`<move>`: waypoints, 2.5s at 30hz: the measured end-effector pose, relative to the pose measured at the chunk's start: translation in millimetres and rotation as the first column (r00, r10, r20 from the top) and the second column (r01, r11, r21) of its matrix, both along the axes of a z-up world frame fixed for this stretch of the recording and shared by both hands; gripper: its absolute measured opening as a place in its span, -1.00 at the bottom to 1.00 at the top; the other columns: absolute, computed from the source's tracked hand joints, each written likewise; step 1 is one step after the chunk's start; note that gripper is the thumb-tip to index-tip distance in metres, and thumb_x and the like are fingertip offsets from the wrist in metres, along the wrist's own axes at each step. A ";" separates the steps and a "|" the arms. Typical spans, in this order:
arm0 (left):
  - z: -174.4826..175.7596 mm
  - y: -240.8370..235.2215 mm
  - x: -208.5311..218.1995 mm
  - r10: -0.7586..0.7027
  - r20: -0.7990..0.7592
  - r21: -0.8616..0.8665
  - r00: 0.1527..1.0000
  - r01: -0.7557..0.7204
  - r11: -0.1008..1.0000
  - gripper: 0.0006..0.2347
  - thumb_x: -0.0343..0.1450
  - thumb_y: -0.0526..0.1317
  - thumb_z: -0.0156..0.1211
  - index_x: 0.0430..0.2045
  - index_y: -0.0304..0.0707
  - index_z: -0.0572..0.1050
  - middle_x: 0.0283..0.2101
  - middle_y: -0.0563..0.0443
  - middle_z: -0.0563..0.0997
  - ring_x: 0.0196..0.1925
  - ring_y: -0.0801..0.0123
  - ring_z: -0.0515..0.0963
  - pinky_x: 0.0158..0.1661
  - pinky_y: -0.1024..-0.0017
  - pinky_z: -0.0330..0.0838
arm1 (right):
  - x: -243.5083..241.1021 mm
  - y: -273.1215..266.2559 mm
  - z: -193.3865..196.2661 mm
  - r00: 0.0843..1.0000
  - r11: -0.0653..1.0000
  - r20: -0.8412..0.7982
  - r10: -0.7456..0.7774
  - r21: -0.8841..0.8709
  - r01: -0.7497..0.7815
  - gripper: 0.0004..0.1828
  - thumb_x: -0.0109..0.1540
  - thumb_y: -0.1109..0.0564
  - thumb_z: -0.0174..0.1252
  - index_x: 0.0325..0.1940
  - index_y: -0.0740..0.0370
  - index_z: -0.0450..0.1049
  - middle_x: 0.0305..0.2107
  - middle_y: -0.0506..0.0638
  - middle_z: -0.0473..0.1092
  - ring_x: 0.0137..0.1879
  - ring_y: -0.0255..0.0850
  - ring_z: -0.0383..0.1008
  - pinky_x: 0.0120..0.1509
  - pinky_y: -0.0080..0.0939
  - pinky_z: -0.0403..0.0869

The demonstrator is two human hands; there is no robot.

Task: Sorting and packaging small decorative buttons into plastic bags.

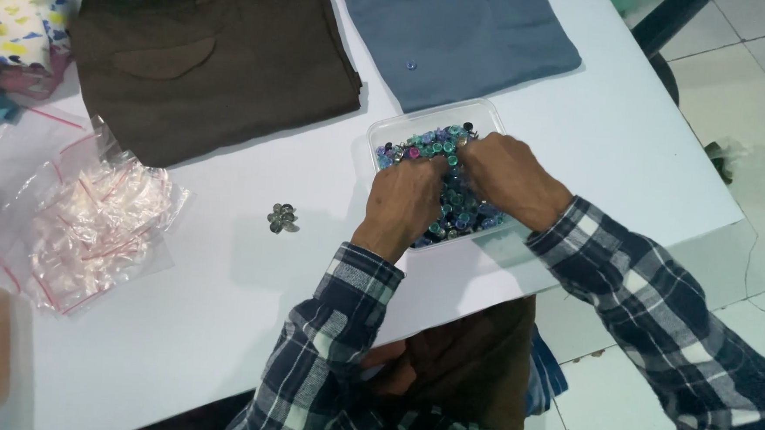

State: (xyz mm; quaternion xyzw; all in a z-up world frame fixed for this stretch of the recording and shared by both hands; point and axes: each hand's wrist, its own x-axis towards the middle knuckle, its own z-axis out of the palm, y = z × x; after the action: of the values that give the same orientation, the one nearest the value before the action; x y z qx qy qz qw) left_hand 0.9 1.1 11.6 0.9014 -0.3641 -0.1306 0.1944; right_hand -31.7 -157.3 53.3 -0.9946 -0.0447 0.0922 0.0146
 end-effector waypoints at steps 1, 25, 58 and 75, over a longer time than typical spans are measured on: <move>1.3 1.4 -2.3 0.003 -0.003 0.001 1.000 -0.003 1.000 -0.72 0.42 -0.36 -0.04 -0.05 -0.04 0.51 -0.24 -0.04 0.64 -0.14 0.08 0.70 -0.08 0.16 0.58 | -1.5 0.0 8.5 1.000 1.000 -0.003 0.003 0.001 -0.003 -0.91 0.15 0.39 0.19 -0.33 0.49 0.60 -0.56 0.32 0.53 -0.36 0.14 0.64 -0.38 0.00 0.63; -40.1 -4.7 1.7 0.058 0.163 -0.416 0.985 0.015 0.909 -0.84 0.42 -0.39 0.13 -0.24 -0.17 0.64 -0.38 -0.10 0.68 -0.37 0.17 0.72 -0.38 0.47 0.64 | 0.8 -8.0 -22.8 0.987 0.966 -0.134 0.093 -0.230 -0.122 -0.89 0.13 0.36 0.13 -0.38 0.36 0.59 -0.60 0.17 0.52 -0.47 -0.02 0.61 -0.42 -0.06 0.59; 11.1 47.8 -60.9 0.149 0.105 -0.847 0.983 0.009 0.531 -0.88 0.48 -0.41 0.11 -0.14 -0.42 0.49 -0.12 -0.22 0.65 -0.12 0.08 0.70 -0.10 0.32 0.63 | -74.0 53.5 60.1 0.954 0.689 0.157 -0.255 0.722 0.065 -0.85 0.27 0.20 0.26 -0.09 0.28 0.59 -0.32 0.08 0.57 -0.20 -0.20 0.58 0.04 -0.26 0.59; -36.1 180.0 -129.3 0.453 -0.216 -0.839 0.865 -0.402 0.366 -0.87 0.34 -0.42 0.32 -0.37 -0.13 0.65 -0.35 0.13 0.72 -0.22 0.33 0.72 -0.17 0.44 0.63 | -107.0 179.8 -44.4 0.936 0.451 0.279 -0.215 0.878 -0.159 -0.85 0.15 0.35 0.32 -0.20 0.28 0.65 -0.33 0.14 0.63 -0.21 -0.04 0.67 -0.22 -0.11 0.65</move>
State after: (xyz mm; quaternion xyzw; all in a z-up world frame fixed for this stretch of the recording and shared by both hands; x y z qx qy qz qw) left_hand -128.4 181.0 -24.5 0.7452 -0.1379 0.1477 0.6355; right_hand -138.7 22.5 8.9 -0.8379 -0.0713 -0.1243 0.5267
